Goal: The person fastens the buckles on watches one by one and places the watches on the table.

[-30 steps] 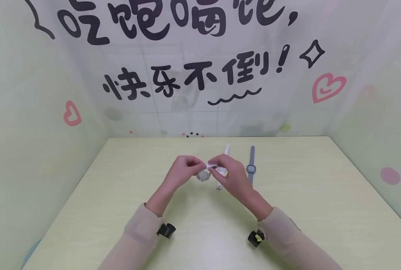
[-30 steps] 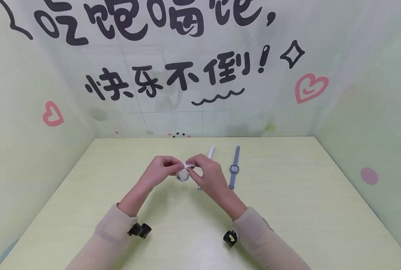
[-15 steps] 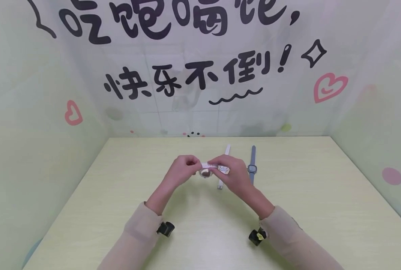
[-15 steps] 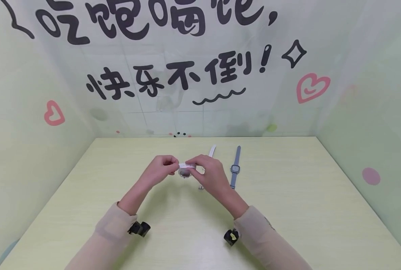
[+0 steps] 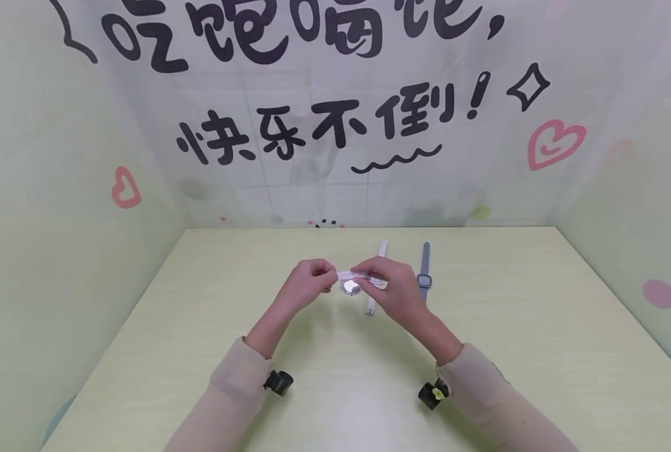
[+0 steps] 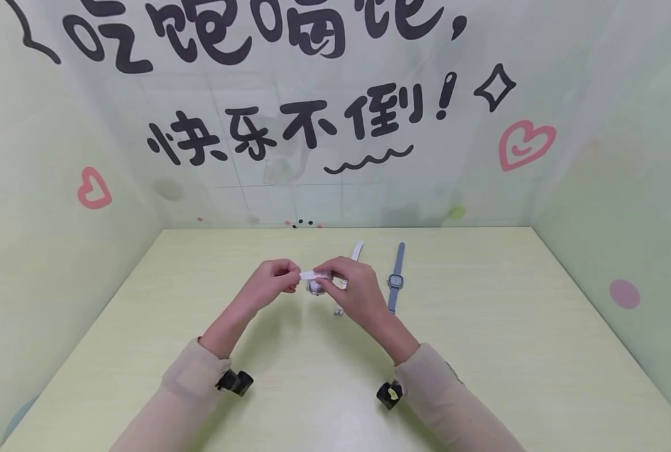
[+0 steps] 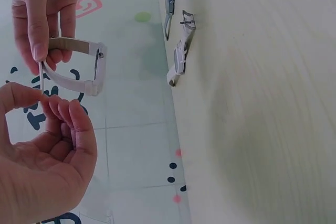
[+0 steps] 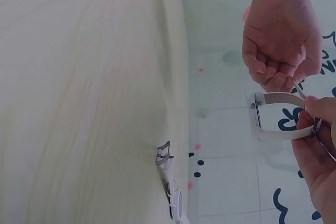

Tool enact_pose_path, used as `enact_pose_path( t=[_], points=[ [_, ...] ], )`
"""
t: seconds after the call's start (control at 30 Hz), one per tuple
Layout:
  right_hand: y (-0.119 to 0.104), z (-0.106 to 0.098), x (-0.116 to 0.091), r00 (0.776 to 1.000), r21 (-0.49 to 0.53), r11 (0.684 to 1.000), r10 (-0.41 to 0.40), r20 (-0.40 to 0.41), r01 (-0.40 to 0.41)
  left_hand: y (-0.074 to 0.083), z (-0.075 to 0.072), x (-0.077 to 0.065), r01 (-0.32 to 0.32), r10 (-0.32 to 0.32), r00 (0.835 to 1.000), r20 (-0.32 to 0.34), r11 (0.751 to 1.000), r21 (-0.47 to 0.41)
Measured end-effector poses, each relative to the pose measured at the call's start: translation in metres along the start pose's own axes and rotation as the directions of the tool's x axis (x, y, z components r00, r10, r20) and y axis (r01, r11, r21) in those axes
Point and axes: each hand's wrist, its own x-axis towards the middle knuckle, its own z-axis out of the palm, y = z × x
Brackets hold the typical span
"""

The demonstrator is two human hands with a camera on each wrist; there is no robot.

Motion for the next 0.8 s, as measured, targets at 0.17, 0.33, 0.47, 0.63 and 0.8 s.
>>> enact_pose_path(
  t=[0.17, 0.33, 0.47, 0.63, 0.8],
  points=[
    [0.002, -0.003, 0.002, 0.998, 0.057, 0.997, 0.057, -0.029, -0.055, -0.001, 0.002, -0.001, -0.080, 0.080, 0.996, -0.034, 0.997, 0.005],
    [0.004, -0.006, 0.003, 0.995, 0.098, 0.991, 0.093, -0.043, -0.089, -0.003, 0.004, -0.001, -0.153, 0.152, 0.987, -0.045, 0.988, -0.036],
    [0.004, -0.008, 0.003, 0.992, 0.115, 0.987, 0.118, -0.052, -0.111, -0.007, 0.005, -0.001, -0.171, 0.170, 0.985, -0.032, 0.984, -0.050],
    [0.002, -0.009, 0.004, 0.989, 0.137, 0.983, 0.129, -0.073, -0.119, -0.011, 0.010, 0.000, -0.200, 0.199, 0.979, -0.040, 0.979, -0.031],
    [0.002, -0.009, 0.005, 0.987, 0.159, 0.979, 0.140, -0.083, -0.125, -0.013, 0.015, 0.001, -0.231, 0.229, 0.970, -0.078, 0.973, -0.014]
  ],
)
